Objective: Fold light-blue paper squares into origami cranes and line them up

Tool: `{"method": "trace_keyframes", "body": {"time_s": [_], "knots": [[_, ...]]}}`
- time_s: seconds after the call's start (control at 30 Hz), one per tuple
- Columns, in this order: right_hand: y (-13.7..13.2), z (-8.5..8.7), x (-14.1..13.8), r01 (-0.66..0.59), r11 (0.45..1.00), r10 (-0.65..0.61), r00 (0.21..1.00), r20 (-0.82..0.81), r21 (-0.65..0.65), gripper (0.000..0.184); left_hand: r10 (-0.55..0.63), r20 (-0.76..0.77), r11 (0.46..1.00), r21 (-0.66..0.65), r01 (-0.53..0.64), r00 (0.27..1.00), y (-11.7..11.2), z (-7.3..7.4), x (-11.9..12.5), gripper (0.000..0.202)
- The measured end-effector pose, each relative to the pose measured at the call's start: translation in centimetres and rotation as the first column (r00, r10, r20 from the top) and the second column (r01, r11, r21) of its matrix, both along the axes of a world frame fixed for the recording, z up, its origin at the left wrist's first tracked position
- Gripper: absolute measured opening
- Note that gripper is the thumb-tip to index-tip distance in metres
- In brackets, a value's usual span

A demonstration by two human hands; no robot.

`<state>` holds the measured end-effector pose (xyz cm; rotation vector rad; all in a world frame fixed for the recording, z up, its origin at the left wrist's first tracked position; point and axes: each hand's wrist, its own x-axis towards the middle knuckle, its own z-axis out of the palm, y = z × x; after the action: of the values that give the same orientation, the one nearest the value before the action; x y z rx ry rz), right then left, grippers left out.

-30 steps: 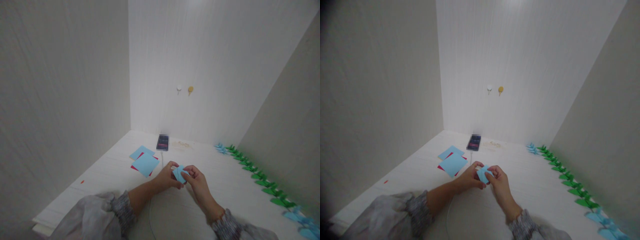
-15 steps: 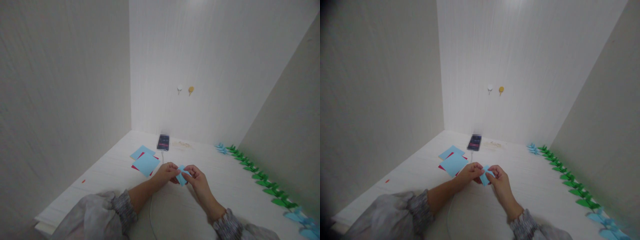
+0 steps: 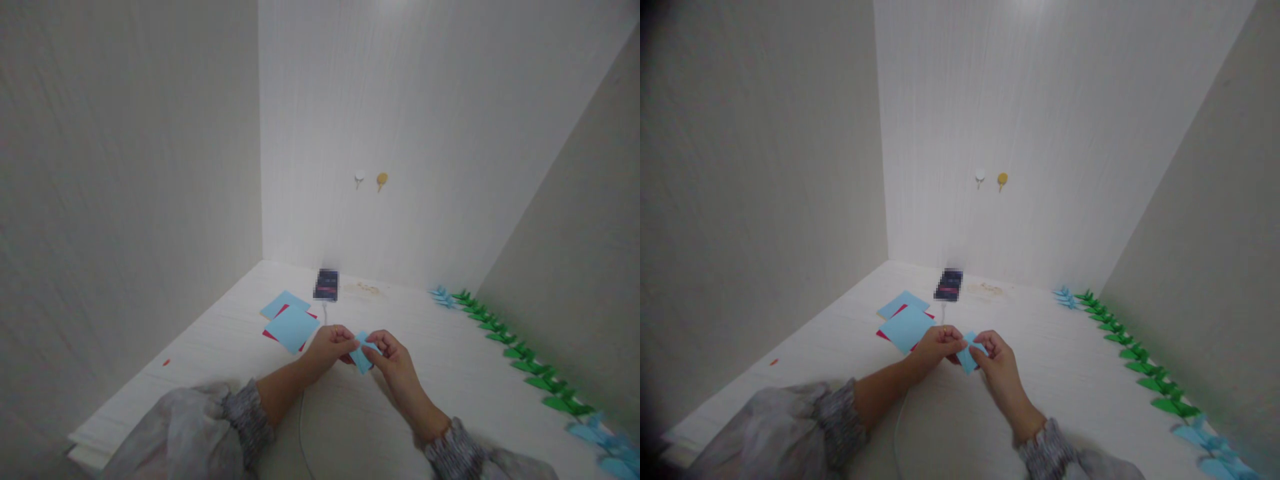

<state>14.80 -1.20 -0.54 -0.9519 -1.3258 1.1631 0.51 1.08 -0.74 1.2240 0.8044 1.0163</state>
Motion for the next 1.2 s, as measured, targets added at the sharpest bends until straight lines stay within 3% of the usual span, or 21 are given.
{"method": "trace_keyframes", "body": {"time_s": [0.47, 0.77, 1.07, 1.2], "knots": [[0.1, 0.0, -0.2, -0.043, 0.999, 0.041, 0.994, -0.103, -0.014, 0.026, 0.02, 0.027, 1.0, -0.013, -0.019, 0.999, 0.2, 0.0, 0.1, 0.029], [-0.2, 0.4, 0.0, -0.056, 0.998, 0.055, 0.998, -0.033, -0.031, 0.017, -0.017, 0.1, 1.0, 0.004, 0.016, 0.995, 0.4, -0.7, 0.1, 0.028], [-0.6, 0.5, 0.2, -0.143, 0.987, 0.123, 0.967, -0.225, -0.072, 0.011, -0.085, 0.274, 0.995, -0.031, 0.097, 0.958, -0.4, 0.9, -0.2, 0.022], [-0.8, 0.6, 0.1, -0.143, 0.988, 0.126, 0.966, -0.225, -0.063, 0.01, -0.114, 0.302, 0.991, -0.034, 0.131, 0.946, -0.5, 1.1, -0.3, 0.014]]}}
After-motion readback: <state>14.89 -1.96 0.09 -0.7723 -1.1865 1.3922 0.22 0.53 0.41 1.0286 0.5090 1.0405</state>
